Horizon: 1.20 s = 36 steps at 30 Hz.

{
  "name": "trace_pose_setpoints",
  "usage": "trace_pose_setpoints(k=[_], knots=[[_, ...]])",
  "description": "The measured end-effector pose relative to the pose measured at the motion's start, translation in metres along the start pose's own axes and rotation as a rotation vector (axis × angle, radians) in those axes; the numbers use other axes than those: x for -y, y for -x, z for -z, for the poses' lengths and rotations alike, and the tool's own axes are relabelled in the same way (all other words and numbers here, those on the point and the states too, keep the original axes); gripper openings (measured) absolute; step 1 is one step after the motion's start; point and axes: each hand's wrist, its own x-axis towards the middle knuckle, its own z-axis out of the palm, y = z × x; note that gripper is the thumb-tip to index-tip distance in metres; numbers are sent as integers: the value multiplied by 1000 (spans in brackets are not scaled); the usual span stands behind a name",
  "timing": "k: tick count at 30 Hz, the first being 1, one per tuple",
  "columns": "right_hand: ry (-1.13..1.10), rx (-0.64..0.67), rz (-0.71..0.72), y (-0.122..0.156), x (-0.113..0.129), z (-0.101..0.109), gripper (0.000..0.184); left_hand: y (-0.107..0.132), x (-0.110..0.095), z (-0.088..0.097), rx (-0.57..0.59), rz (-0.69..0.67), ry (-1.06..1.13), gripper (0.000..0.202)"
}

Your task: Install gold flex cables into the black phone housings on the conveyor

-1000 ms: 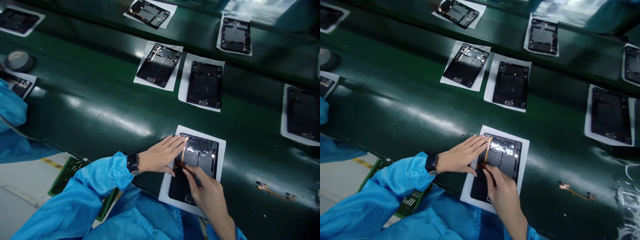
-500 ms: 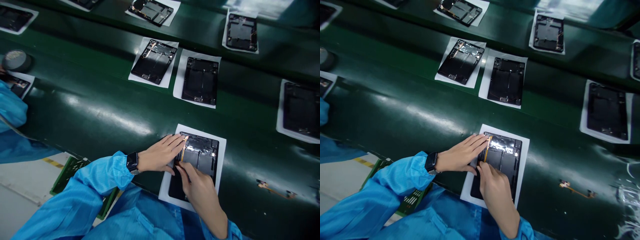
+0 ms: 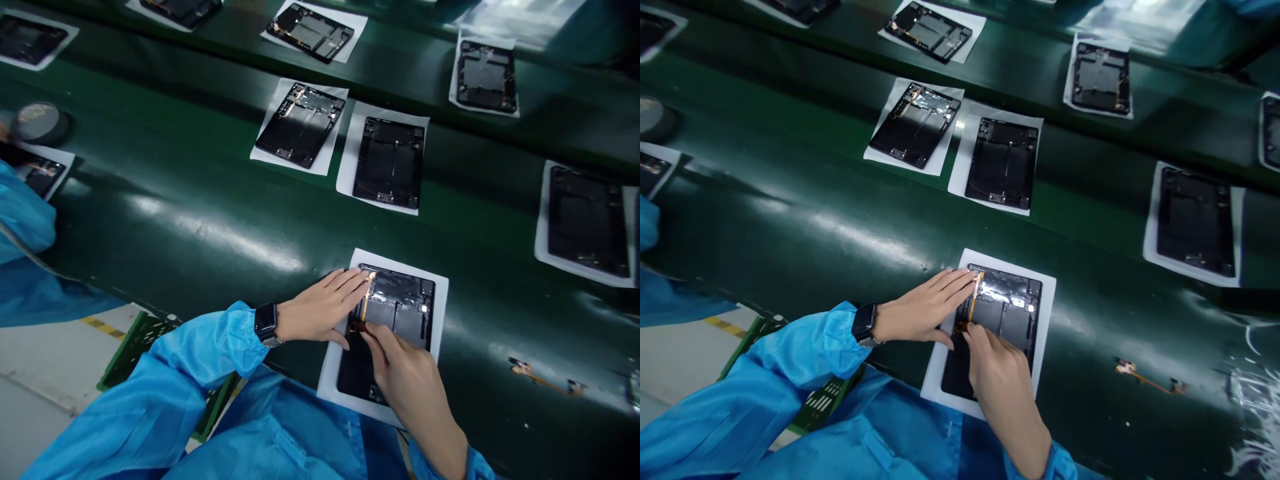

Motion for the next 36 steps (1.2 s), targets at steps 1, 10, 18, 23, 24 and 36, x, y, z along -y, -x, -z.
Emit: trace_pose_setpoints(k=[1, 10, 18, 23, 24, 36], knots=[[2, 1, 4, -2, 2, -1, 18, 0, 0, 0, 6, 1, 3, 107], [-17, -36, -23, -2, 4, 1, 22, -2, -3, 1, 35, 13, -5, 108], [31, -30, -21, -4, 8, -2, 24, -3, -2, 1, 44, 5, -20, 107], [41, -37, -6, -4, 13, -7, 24, -2, -3, 0, 47, 4, -33, 106], [34, -46, -6, -3, 11, -6, 24, -2, -3, -1, 48, 8, -35, 106], [90, 4, -37, -6, 19, -9, 19, -1, -3, -1, 41, 1, -5, 108]])
